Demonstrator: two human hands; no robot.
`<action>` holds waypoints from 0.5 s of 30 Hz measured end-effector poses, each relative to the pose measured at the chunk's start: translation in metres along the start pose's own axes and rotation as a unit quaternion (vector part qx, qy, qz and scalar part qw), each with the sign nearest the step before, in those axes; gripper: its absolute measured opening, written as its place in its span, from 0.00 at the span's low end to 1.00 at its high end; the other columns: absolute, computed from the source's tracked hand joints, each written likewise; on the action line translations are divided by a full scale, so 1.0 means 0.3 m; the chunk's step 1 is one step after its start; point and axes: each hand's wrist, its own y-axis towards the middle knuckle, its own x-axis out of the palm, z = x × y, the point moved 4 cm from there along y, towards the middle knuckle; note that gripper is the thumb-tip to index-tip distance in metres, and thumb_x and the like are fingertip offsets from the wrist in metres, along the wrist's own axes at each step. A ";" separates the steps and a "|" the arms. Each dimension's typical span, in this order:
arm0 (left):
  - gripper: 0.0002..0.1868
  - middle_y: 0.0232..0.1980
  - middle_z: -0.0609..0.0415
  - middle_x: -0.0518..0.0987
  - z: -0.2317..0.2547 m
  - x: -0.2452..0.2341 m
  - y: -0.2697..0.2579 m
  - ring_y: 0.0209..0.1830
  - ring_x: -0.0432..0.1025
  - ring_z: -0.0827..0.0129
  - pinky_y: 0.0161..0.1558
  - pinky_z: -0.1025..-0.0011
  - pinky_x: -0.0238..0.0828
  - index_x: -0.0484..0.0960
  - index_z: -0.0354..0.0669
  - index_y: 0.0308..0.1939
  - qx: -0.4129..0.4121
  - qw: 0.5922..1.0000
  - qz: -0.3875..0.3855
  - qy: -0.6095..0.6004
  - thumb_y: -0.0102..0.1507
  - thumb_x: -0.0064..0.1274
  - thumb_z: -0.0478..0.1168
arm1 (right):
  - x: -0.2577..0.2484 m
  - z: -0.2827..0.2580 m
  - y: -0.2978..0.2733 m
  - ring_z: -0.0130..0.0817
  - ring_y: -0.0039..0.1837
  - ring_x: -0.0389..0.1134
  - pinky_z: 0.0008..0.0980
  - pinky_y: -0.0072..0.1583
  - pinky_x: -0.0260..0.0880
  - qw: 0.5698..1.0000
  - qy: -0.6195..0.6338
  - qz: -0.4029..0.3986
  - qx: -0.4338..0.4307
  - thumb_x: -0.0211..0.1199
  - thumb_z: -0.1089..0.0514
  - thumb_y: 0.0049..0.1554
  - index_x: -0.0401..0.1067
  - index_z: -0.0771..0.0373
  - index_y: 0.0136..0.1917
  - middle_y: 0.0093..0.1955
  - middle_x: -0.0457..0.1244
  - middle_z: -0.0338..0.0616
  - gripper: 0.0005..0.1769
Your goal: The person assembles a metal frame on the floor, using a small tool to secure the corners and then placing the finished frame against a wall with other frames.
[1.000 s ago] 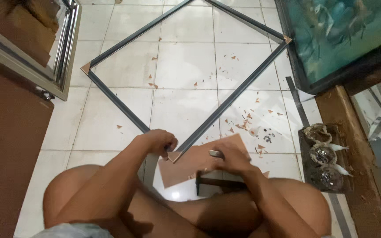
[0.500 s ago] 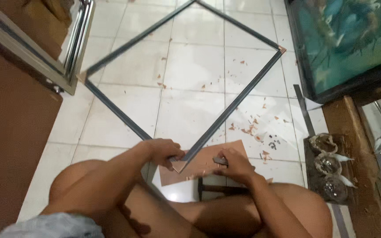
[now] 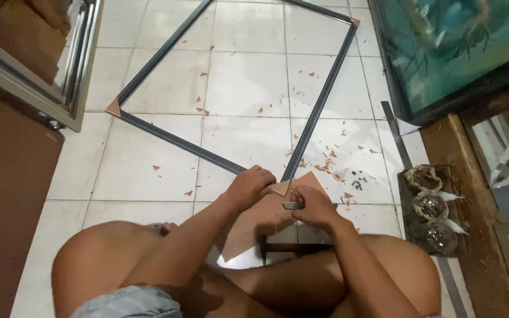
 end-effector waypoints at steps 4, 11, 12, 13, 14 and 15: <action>0.10 0.49 0.61 0.77 0.004 0.021 0.016 0.60 0.71 0.60 0.55 0.60 0.74 0.76 0.58 0.51 -0.097 0.992 0.019 -0.080 0.67 0.53 0.49 | -0.003 0.062 0.035 0.51 0.62 0.69 0.49 0.62 0.66 0.997 -0.032 0.023 0.060 0.67 0.54 0.47 0.70 0.52 0.54 0.50 0.66 0.46 0.19; 0.09 0.51 0.67 0.83 -0.030 -0.110 -0.040 0.60 0.72 0.64 0.62 0.63 0.66 0.85 0.63 0.46 -0.139 0.987 0.054 -0.056 0.62 0.62 0.48 | -0.096 -0.040 -0.071 0.53 0.62 0.71 0.53 0.61 0.69 0.964 0.136 0.136 0.184 0.65 0.51 0.55 0.60 0.56 0.61 0.55 0.70 0.52 0.24; 0.09 0.51 0.67 0.83 -0.033 -0.100 -0.032 0.60 0.72 0.64 0.62 0.63 0.66 0.85 0.63 0.46 -0.138 0.987 0.054 -0.058 0.62 0.62 0.48 | -0.107 -0.061 -0.079 0.53 0.62 0.71 0.53 0.61 0.69 0.964 0.135 0.136 0.185 0.65 0.51 0.55 0.60 0.56 0.61 0.55 0.70 0.52 0.24; 0.09 0.49 0.67 0.84 -0.035 -0.089 -0.025 0.57 0.73 0.65 0.60 0.64 0.67 0.86 0.62 0.45 -0.137 0.987 0.056 -0.060 0.61 0.63 0.47 | -0.115 -0.076 -0.089 0.54 0.63 0.71 0.52 0.61 0.69 0.962 0.121 0.131 0.209 0.64 0.42 0.56 0.65 0.54 0.61 0.55 0.70 0.52 0.25; 0.08 0.47 0.66 0.84 -0.031 -0.072 -0.020 0.55 0.74 0.66 0.59 0.65 0.68 0.86 0.61 0.44 -0.137 0.987 0.058 -0.065 0.61 0.64 0.46 | -0.122 -0.088 -0.106 0.55 0.64 0.70 0.52 0.61 0.70 0.958 0.106 0.126 0.233 0.62 0.33 0.57 0.70 0.53 0.61 0.54 0.70 0.52 0.28; 0.08 0.47 0.66 0.84 -0.012 -0.074 -0.012 0.55 0.74 0.66 0.59 0.65 0.68 0.86 0.61 0.44 -0.136 0.987 0.059 -0.068 0.61 0.64 0.46 | -0.131 -0.094 -0.099 0.55 0.64 0.70 0.52 0.61 0.70 0.958 0.104 0.126 0.236 0.62 0.33 0.57 0.70 0.53 0.61 0.54 0.70 0.52 0.28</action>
